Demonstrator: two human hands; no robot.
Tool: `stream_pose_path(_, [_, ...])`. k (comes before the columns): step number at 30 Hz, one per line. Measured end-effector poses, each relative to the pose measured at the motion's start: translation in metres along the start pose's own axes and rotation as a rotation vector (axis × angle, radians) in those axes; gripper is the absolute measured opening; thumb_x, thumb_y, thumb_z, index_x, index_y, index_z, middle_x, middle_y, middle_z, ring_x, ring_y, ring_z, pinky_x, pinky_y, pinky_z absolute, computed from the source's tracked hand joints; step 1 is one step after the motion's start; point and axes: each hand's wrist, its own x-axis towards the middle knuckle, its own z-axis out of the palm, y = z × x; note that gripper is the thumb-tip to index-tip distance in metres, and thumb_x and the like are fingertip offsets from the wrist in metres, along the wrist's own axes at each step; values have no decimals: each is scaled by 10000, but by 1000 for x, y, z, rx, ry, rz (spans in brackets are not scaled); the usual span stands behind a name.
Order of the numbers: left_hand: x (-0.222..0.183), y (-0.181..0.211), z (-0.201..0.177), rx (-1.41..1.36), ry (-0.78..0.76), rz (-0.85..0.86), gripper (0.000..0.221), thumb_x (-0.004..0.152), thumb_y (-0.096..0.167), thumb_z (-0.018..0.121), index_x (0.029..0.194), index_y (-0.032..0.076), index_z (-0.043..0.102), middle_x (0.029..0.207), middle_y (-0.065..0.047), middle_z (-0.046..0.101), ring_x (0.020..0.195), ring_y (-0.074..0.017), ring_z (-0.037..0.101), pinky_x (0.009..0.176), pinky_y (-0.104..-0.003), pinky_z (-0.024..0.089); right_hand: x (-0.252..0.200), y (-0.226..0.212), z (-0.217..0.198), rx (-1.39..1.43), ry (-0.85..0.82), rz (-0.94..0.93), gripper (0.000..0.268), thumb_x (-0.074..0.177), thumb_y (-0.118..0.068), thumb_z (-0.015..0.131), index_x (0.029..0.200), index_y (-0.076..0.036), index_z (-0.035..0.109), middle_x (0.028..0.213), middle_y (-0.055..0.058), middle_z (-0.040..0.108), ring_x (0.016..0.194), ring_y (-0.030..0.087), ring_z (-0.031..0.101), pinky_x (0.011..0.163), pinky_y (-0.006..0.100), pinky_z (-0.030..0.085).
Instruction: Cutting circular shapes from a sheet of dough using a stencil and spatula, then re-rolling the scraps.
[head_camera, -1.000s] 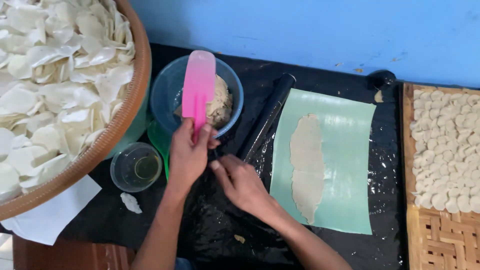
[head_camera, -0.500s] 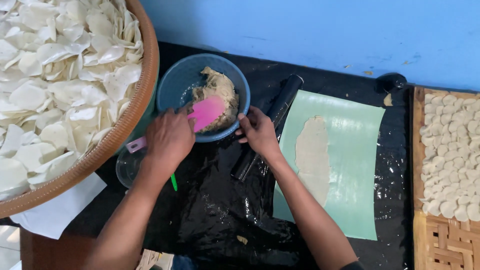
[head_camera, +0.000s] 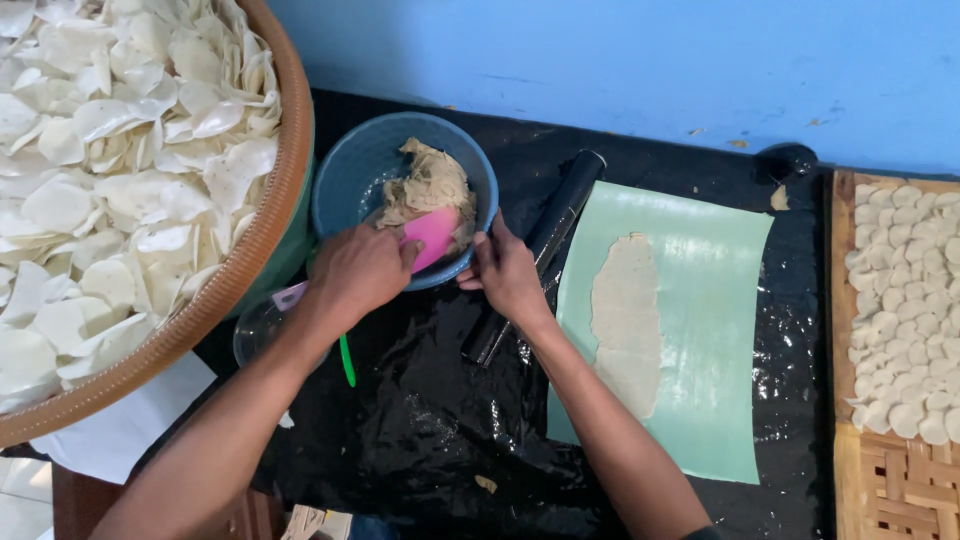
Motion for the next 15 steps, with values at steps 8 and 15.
stream_pose_path(8, [19, -3, 26, 29, -26, 98, 449, 998, 385, 533, 908, 14, 770, 894, -266, 725, 827, -448, 716, 791, -547, 561, 4, 6, 0, -74, 2, -6, 559, 1079, -194, 452, 1590, -42, 286, 820, 99, 703, 672, 155, 733, 626, 311, 655])
stream_pose_path(15, [43, -25, 44, -87, -129, 116, 502, 1012, 380, 500, 913, -44, 751, 968, -294, 706, 958, -471, 682, 900, -552, 511, 2, 12, 3, 4, 44, -11, 590, 1071, -183, 464, 1608, -67, 250, 811, 84, 701, 668, 143, 721, 632, 305, 656])
